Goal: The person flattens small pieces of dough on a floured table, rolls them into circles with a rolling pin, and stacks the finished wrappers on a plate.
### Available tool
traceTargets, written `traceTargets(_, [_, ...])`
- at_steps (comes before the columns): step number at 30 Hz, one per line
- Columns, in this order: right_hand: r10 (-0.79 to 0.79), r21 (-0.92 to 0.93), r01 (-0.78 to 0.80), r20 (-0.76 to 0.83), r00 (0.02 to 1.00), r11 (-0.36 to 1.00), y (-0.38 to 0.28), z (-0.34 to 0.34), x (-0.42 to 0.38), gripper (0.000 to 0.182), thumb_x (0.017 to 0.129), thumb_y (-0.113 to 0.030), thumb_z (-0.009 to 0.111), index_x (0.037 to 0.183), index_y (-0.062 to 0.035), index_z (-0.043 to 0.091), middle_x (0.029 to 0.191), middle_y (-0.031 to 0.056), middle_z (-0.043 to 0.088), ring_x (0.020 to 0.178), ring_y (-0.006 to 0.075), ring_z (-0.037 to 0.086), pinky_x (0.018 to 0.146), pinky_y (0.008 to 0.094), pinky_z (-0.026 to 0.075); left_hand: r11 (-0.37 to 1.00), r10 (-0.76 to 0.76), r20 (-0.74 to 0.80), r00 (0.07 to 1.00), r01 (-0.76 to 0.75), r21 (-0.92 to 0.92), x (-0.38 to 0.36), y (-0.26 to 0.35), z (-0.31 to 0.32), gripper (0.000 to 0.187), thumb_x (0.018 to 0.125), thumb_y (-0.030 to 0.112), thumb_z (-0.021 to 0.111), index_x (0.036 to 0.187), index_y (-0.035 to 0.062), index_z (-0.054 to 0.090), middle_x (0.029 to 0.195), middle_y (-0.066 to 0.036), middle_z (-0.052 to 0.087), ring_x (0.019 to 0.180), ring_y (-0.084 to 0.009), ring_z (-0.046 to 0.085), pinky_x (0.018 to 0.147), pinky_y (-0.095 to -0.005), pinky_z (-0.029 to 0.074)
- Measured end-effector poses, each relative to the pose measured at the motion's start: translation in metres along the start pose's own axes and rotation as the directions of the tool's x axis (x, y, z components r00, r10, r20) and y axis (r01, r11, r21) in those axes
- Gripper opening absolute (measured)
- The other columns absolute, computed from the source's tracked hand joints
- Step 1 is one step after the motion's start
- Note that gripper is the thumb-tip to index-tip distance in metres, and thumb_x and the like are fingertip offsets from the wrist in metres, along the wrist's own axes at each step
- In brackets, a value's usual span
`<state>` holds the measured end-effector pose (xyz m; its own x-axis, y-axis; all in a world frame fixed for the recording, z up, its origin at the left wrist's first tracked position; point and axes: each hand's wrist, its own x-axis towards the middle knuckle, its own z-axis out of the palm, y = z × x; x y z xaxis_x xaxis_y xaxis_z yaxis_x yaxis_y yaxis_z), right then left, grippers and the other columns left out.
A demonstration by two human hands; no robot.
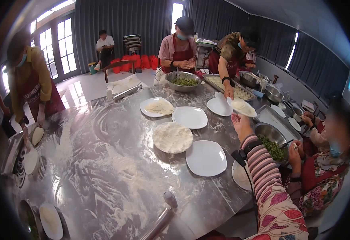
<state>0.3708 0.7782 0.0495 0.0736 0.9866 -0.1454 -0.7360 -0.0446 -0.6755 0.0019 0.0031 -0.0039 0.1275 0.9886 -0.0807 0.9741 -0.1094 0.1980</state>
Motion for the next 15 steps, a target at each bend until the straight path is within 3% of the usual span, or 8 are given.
traceTargets(3, [-0.013, -0.146, 0.02, 0.044, 0.999, 0.989, -0.007, 0.015, -0.022, 0.013, 0.084, 0.0, 0.05, 0.096, 0.0009, 0.049, 0.086, 0.0152, 0.06, 0.076, 0.0252, 0.062, 0.07, 0.0378, 0.054, 1.0, -0.008, 0.017, 1.0, 0.007, 0.01, 0.002, -0.001, -0.003, 0.077, 0.07, 0.037, 0.066, 0.13, -0.0055, 0.041, 0.136, -0.024, 0.039, 0.125, -0.0424, 0.036, 0.104, -0.0512, 0.03])
traceTargets(5, [0.086, -0.419, -0.027, 0.124, 0.989, 0.907, -0.005, 0.013, -0.034, 0.008, 0.087, -0.006, 0.053, 0.088, 0.0018, 0.054, 0.084, 0.0148, 0.06, 0.075, 0.0243, 0.061, 0.07, 0.0358, 0.053, 0.998, -0.034, 0.033, 0.999, 0.036, -0.049, 0.008, 0.001, -0.013, 0.072, 0.074, 0.032, 0.064, 0.13, -0.0052, 0.04, 0.136, -0.025, 0.038, 0.125, -0.0437, 0.036, 0.104, -0.0509, 0.029])
traceTargets(7, [0.165, -0.516, -0.075, 0.132, 0.977, 0.853, 0.0, 0.013, -0.061, 0.007, 0.086, -0.007, 0.053, 0.087, -0.0007, 0.055, 0.083, 0.0122, 0.061, 0.071, 0.0236, 0.06, 0.067, 0.0352, 0.053, 0.996, 0.062, -0.017, 0.998, -0.061, 0.065, 0.019, 0.001, -0.013, 0.069, 0.073, 0.043, 0.064, 0.12, -0.0039, 0.047, 0.13, -0.022, 0.045, 0.119, -0.0392, 0.042, 0.099, -0.0502, 0.034])
traceTargets(9, [0.286, -0.792, -0.017, 0.2, 0.937, 0.61, 0.012, 0.004, -0.066, 0.008, 0.083, -0.009, 0.057, 0.089, -0.0033, 0.056, 0.083, 0.0113, 0.061, 0.07, 0.0206, 0.059, 0.065, 0.0336, 0.051, 0.978, 0.101, -0.034, 0.994, -0.093, 0.185, 0.01, 0.002, -0.017, 0.069, 0.072, 0.053, 0.065, 0.11, -0.0026, 0.055, 0.123, -0.019, 0.051, 0.113, -0.0348, 0.049, 0.093, -0.0494, 0.039])
traceTargets(10, [0.32, -0.923, 0.126, 0.251, 0.913, 0.364, 0.021, -0.004, -0.061, 0.015, 0.079, -0.011, 0.061, 0.091, -0.0034, 0.057, 0.084, 0.0111, 0.061, 0.072, 0.02, 0.059, 0.066, 0.0338, 0.051, 0.989, 0.054, 0.023, 0.998, -0.057, 0.139, 0.01, 0.005, -0.026, 0.067, 0.074, 0.05, 0.064, 0.116, -0.0017, 0.052, 0.127, -0.018, 0.049, 0.117, -0.0345, 0.046, 0.097, -0.0467, 0.037])
traceTargets(11, [0.361, -0.951, 0.293, 0.31, 0.879, 0.102, 0.029, -0.016, -0.053, 0.022, 0.076, -0.014, 0.065, 0.094, -0.0036, 0.057, 0.085, 0.0109, 0.061, 0.074, 0.0194, 0.059, 0.066, 0.0339, 0.05, 0.995, 0.012, 0.077, 0.997, -0.019, 0.093, 0.014, 0.007, -0.033, 0.066, 0.077, 0.046, 0.062, 0.122, -0.0007, 0.049, 0.131, -0.017, 0.048, 0.121, -0.0343, 0.044, 0.102, -0.0439, 0.035])
traceTargets(13, [0.247, -0.726, 0.633, 0.583, 0.774, -0.27, 0.054, -0.043, -0.052, 0.038, 0.068, -0.017, 0.071, 0.1, -0.0017, 0.058, 0.091, 0.0125, 0.062, 0.081, 0.021, 0.059, 0.072, 0.0348, 0.05, 0.996, 0.034, 0.036, 0.999, -0.037, 0.075, 0.009, 0.002, -0.023, 0.067, 0.077, 0.045, 0.062, 0.122, -0.003, 0.048, 0.132, -0.019, 0.046, 0.123, -0.0344, 0.043, 0.102, -0.0447, 0.035])
traceTargets(15, [0.331, -0.678, 0.691, 0.611, 0.719, -0.25, 0.065, -0.048, -0.073, 0.054, 0.064, -0.019, 0.072, 0.111, 0.0003, 0.055, 0.104, 0.0176, 0.062, 0.098, 0.0304, 0.06, 0.085, 0.0377, 0.047, 0.995, 0.042, 0.034, 0.999, -0.045, 0.093, 0.004, 0.0, -0.02, 0.069, 0.076, 0.045, 0.062, 0.123, -0.0026, 0.047, 0.136, -0.02, 0.043, 0.126, -0.0345, 0.04, 0.104, -0.0452, 0.033])
